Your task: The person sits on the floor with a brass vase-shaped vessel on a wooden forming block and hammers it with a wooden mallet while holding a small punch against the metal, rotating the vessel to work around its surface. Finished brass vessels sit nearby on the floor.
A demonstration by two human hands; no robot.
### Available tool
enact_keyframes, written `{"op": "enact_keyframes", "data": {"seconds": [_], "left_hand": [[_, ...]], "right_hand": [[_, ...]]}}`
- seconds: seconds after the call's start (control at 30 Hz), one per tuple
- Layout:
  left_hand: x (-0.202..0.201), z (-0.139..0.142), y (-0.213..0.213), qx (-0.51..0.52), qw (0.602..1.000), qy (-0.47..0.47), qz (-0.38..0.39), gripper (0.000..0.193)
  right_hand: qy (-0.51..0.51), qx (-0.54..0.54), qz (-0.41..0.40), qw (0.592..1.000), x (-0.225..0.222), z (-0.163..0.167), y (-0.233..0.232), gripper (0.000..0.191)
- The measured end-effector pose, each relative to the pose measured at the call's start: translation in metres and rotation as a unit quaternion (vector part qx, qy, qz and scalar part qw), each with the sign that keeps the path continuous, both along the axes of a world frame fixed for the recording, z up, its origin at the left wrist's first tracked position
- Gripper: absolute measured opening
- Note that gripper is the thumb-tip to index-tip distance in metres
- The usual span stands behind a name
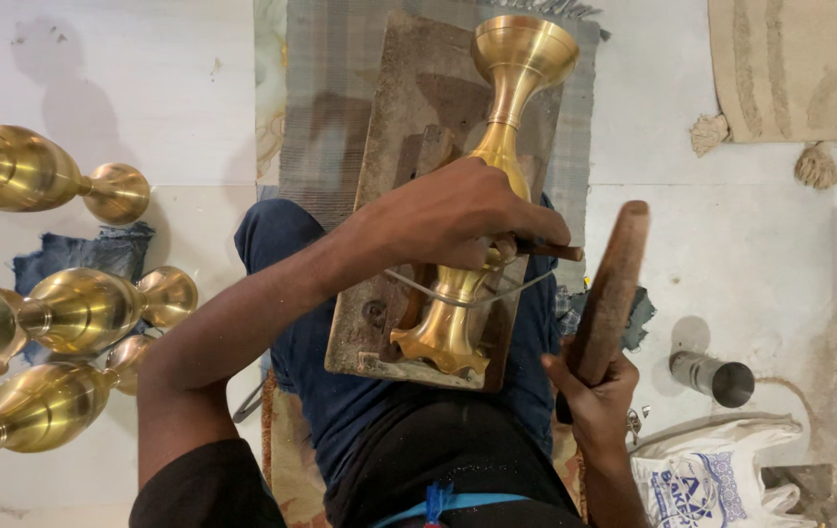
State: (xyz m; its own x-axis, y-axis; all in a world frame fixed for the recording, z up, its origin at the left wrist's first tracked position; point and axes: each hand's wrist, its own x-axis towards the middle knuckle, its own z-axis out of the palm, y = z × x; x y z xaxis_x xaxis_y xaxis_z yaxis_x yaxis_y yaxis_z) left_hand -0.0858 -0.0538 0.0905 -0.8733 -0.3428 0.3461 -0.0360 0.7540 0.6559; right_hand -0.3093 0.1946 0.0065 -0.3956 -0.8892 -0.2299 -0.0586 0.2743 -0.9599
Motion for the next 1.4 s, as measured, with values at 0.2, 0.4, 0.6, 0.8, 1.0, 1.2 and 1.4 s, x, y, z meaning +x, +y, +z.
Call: {"op": "enact_keyframes", "data": {"seconds": [0.2, 0.4, 0.6, 0.8, 1.0, 1.2, 1.4], "left_hand": [[0.0, 0.002, 0.002, -0.012, 0.999, -0.03, -0.012, 0.051], [0.01, 0.005, 0.007, -0.047, 0.994, -0.089, 0.029, 0.056], [0.02, 0.002, 0.018, 0.002, 0.996, -0.043, 0.073, 0.051], [0.035, -0.005, 0.034, 0.025, 0.99, 0.049, 0.129, 0.064], [0.042, -0.025, 0.055, 0.015, 0.964, 0.154, 0.214, 0.056], [0.038, -0.048, 0.078, 0.056, 0.932, 0.185, 0.308, 0.056], [0.034, -0.055, 0.084, 0.032, 0.907, 0.23, 0.351, 0.049]], "right_hand": [[0.223, -0.051, 0.026, 0.973, -0.011, 0.011, -0.011, 0.016], [0.284, -0.077, 0.029, 0.955, 0.0, 0.021, -0.027, 0.02], [0.307, 0.003, 0.063, 0.95, -0.009, 0.054, -0.045, 0.017], [0.381, -0.025, 0.148, 0.912, -0.016, 0.086, -0.071, 0.022], [0.485, 0.009, 0.248, 0.838, -0.013, 0.144, -0.101, 0.027], [0.523, -0.043, 0.305, 0.795, 0.005, 0.178, -0.132, 0.03], [0.651, 0.061, 0.357, 0.667, 0.024, 0.208, -0.151, 0.033]]}}
